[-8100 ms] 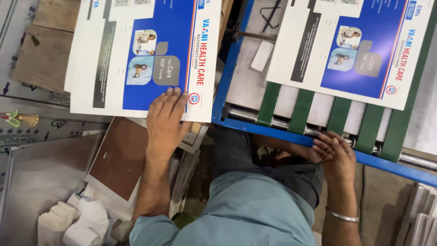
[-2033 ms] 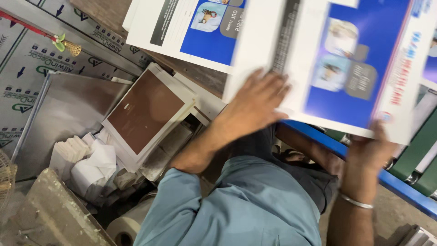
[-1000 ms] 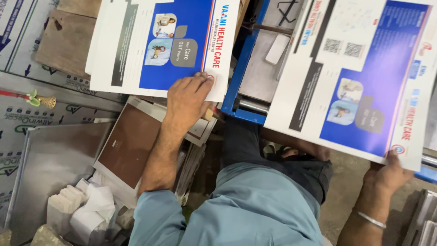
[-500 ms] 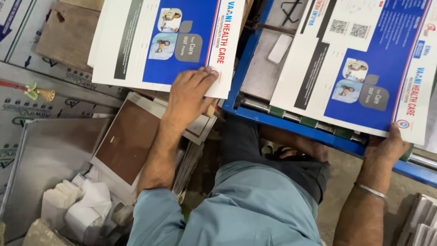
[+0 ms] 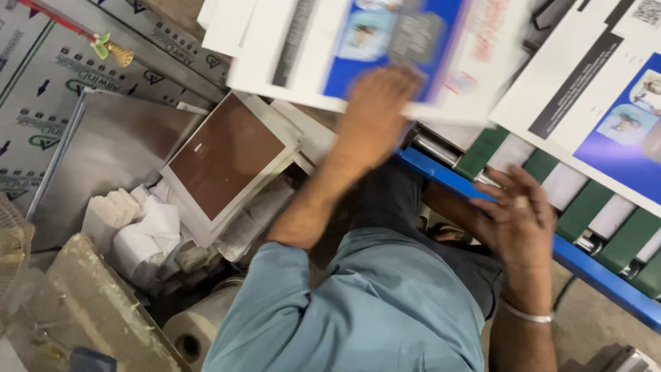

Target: The person sits on the floor and repeatedly feeds printed paper sheets into a blue roller machine. They pick up sheets from a stack on the left, guide them through the rollers, and collect the processed sheets on the right side.

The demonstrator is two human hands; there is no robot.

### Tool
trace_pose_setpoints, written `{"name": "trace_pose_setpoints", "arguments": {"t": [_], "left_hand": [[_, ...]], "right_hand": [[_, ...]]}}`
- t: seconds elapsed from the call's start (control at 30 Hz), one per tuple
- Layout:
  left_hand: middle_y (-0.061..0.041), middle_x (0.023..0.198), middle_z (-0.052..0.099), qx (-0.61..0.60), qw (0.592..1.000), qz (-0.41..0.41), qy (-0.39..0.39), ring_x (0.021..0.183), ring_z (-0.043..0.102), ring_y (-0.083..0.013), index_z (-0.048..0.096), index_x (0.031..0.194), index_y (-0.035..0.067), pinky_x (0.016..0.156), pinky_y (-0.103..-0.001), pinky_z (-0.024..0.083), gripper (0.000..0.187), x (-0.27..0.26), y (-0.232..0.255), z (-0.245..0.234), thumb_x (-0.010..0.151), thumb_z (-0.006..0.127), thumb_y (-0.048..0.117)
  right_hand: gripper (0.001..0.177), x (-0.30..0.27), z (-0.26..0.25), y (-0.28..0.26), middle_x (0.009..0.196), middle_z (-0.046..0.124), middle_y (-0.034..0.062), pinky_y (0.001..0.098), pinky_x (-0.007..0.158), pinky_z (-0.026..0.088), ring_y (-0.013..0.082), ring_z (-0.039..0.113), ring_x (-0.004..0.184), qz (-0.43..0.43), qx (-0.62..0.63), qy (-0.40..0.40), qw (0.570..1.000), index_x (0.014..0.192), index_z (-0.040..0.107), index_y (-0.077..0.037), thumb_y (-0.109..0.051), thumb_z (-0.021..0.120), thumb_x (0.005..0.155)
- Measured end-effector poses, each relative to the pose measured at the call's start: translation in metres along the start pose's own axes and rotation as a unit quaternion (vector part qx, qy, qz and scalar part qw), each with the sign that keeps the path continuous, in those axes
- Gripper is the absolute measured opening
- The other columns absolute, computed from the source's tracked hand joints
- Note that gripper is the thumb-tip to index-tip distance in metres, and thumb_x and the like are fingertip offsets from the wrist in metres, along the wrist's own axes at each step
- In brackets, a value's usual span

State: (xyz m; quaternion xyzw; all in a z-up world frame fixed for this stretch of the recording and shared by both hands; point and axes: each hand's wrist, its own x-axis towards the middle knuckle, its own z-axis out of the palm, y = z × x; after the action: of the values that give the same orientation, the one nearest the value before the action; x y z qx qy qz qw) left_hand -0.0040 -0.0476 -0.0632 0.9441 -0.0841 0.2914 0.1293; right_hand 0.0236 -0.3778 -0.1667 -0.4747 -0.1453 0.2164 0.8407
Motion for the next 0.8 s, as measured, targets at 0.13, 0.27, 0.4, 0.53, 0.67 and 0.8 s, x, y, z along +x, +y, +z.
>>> {"name": "trace_pose_setpoints", "arguments": {"t": [0.13, 0.27, 0.4, 0.53, 0.67, 0.8], "left_hand": [[-0.024, 0.146, 0.054, 0.054, 0.987, 0.076, -0.128, 0.141, 0.047, -0.0379, 0.057, 0.139, -0.002, 0.122, -0.062, 0.028, 0.067, -0.012, 0.083, 0.030, 0.084, 0.072, 0.034], [-0.021, 0.160, 0.039, -0.046, 0.996, 0.071, -0.041, 0.154, 0.032, -0.0374, 0.045, 0.151, 0.006, 0.130, -0.063, 0.019, 0.076, -0.045, 0.067, 0.022, 0.097, 0.069, 0.053], [-0.027, 0.167, 0.012, 0.069, 0.994, -0.078, 0.020, 0.157, 0.010, -0.0444, 0.020, 0.163, 0.009, 0.126, -0.074, 0.009, 0.115, -0.056, 0.001, 0.002, 0.082, 0.080, 0.064], [-0.025, 0.171, 0.005, 0.104, 0.990, -0.092, -0.002, 0.160, 0.003, -0.0446, 0.016, 0.167, 0.013, 0.126, -0.079, 0.004, 0.128, -0.036, -0.035, 0.007, 0.072, 0.092, 0.057], [-0.023, 0.166, 0.019, 0.096, 0.993, -0.058, -0.026, 0.157, 0.013, -0.0426, 0.026, 0.163, 0.011, 0.121, -0.081, 0.002, 0.125, -0.016, -0.046, 0.017, 0.068, 0.094, 0.055], [-0.013, 0.157, 0.042, 0.098, 0.994, -0.032, -0.027, 0.154, 0.031, -0.0306, 0.044, 0.157, 0.011, 0.128, -0.076, 0.002, 0.101, -0.016, -0.055, 0.018, 0.080, 0.094, 0.053]], "right_hand": [[0.052, 0.024, 0.054, 0.009, 0.145, 0.059, 0.0131, 0.0436, 0.108, 0.060, 0.0262, 0.064, 0.133, -0.016, 0.114, -0.053, 0.992, 0.153, 0.043, -0.004, -0.022, 0.064, 0.108], [0.046, 0.033, 0.011, 0.005, 0.139, 0.063, 0.0140, 0.0424, 0.099, 0.065, 0.0259, 0.070, 0.121, -0.033, 0.159, 0.174, 0.971, 0.152, 0.045, -0.003, -0.006, 0.055, 0.107], [0.035, 0.021, -0.087, -0.010, 0.134, 0.065, 0.0213, 0.0411, 0.107, 0.065, 0.0297, 0.069, 0.114, -0.168, 0.043, 0.288, 0.942, 0.143, 0.051, 0.009, 0.005, 0.052, 0.109], [0.034, -0.030, -0.162, -0.002, 0.139, 0.066, 0.0171, 0.0403, 0.104, 0.059, 0.0277, 0.067, 0.122, -0.166, 0.029, 0.276, 0.946, 0.140, 0.058, 0.005, -0.014, 0.050, 0.113], [0.029, -0.072, -0.202, -0.004, 0.137, 0.066, 0.0157, 0.0410, 0.111, 0.058, 0.0278, 0.068, 0.127, -0.179, -0.028, 0.343, 0.922, 0.133, 0.059, 0.005, -0.012, 0.052, 0.111], [0.031, -0.109, -0.206, 0.005, 0.136, 0.065, 0.0142, 0.0413, 0.115, 0.062, 0.0261, 0.068, 0.130, -0.178, -0.017, 0.377, 0.909, 0.132, 0.058, 0.004, -0.013, 0.047, 0.108]]}}
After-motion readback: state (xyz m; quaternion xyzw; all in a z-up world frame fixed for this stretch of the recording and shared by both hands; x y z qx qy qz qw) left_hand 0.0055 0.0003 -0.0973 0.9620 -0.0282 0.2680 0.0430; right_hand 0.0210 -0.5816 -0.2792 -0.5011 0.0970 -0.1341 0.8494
